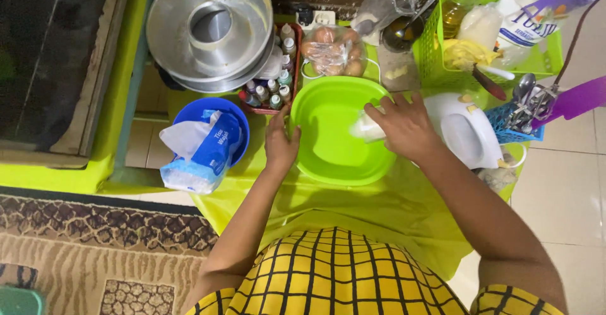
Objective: Measuring and pouring ingredients like flour and sugar into a bowl for baking.
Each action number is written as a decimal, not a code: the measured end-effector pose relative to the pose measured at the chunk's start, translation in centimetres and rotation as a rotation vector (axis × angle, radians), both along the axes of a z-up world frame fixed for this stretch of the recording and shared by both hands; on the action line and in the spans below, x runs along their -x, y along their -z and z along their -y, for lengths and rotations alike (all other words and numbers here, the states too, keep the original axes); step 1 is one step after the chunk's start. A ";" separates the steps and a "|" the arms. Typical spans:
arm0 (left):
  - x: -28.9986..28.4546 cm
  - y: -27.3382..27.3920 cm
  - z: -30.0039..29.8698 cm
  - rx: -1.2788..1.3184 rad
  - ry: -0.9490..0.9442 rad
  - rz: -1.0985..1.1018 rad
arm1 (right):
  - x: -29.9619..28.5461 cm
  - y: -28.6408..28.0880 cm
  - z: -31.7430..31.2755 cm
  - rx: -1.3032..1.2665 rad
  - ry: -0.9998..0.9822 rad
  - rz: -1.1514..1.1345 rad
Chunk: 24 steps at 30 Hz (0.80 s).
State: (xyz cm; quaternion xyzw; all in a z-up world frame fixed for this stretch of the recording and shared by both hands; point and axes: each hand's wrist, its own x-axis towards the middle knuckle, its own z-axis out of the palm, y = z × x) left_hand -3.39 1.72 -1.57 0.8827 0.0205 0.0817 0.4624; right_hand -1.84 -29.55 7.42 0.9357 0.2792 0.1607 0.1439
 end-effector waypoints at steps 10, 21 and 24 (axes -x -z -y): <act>-0.2 3.2 -0.9 0.097 0.043 -0.230 | 0.5 -7.3 -5.5 0.188 -0.220 0.258; -0.4 2.9 -1.1 0.112 0.063 -0.217 | -3.0 -3.7 2.5 -0.477 0.179 -0.293; -0.4 2.5 -1.3 0.136 0.060 -0.208 | -3.4 -4.8 4.5 -1.200 0.231 -0.420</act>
